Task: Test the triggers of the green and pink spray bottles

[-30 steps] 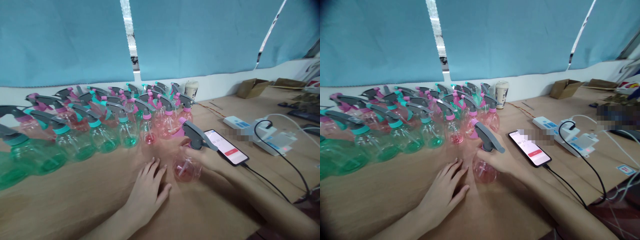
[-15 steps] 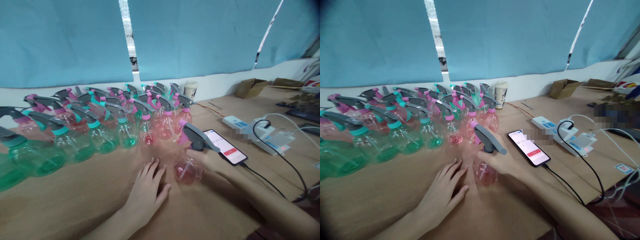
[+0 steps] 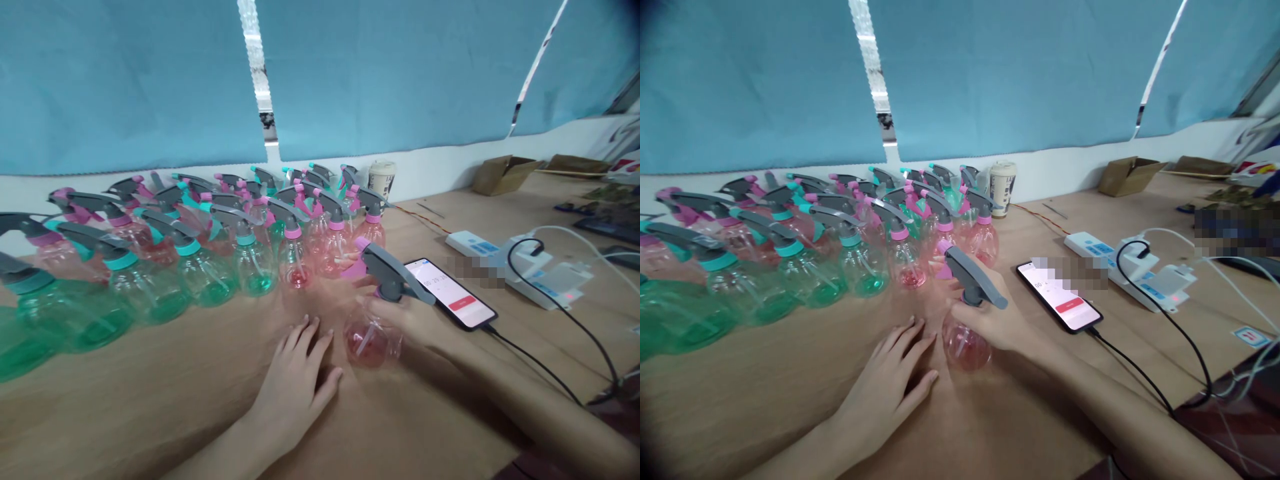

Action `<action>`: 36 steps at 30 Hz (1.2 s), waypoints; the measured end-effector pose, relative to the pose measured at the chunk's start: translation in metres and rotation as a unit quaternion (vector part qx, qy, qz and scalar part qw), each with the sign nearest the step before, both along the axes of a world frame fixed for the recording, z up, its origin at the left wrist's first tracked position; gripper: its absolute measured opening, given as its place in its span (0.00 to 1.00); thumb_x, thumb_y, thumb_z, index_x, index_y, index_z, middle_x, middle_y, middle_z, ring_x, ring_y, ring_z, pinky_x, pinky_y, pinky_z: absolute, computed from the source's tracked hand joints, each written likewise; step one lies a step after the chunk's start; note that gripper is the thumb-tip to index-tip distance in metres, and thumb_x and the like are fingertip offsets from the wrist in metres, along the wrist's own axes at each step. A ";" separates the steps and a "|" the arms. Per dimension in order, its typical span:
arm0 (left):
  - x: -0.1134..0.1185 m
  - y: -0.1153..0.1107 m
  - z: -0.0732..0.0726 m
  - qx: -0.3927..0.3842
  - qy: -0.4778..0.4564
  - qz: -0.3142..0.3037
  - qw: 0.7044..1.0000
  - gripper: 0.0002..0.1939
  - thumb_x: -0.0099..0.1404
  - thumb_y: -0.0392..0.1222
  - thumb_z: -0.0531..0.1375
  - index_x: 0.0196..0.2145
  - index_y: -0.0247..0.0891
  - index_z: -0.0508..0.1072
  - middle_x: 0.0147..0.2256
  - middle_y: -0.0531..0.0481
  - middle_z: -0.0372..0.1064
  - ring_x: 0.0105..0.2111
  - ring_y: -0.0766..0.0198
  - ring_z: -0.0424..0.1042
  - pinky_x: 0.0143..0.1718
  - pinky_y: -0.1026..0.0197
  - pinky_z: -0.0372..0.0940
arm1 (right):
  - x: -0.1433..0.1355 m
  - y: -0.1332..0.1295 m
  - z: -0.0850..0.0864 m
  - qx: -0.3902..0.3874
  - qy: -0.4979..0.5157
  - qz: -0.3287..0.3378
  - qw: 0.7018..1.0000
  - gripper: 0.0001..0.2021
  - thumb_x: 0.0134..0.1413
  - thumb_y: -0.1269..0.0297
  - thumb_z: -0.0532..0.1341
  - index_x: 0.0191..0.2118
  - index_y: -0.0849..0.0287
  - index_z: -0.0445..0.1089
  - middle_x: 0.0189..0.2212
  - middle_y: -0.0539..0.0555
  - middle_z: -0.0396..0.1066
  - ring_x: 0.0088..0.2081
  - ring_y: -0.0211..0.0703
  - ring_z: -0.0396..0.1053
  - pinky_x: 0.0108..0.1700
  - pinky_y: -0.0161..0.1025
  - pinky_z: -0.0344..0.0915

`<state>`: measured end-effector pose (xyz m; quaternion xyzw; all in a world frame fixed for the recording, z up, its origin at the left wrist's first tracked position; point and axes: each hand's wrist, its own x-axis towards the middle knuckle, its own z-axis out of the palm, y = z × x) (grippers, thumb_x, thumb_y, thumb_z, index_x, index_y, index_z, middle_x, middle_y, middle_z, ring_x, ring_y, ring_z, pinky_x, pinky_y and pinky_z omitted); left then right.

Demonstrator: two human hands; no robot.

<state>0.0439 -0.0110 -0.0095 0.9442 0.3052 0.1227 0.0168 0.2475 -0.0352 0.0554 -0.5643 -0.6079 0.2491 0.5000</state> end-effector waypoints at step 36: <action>-0.001 -0.001 -0.002 0.001 -0.002 0.002 1.000 0.21 0.65 0.48 0.52 0.52 0.35 0.62 0.55 0.39 0.55 0.56 0.49 0.52 0.53 0.44 0.53 | 0.003 0.002 -0.005 -0.027 -0.064 -0.028 0.997 0.06 0.47 0.60 0.58 0.30 0.56 0.67 0.28 0.51 0.71 0.30 0.41 0.69 0.34 0.40 0.66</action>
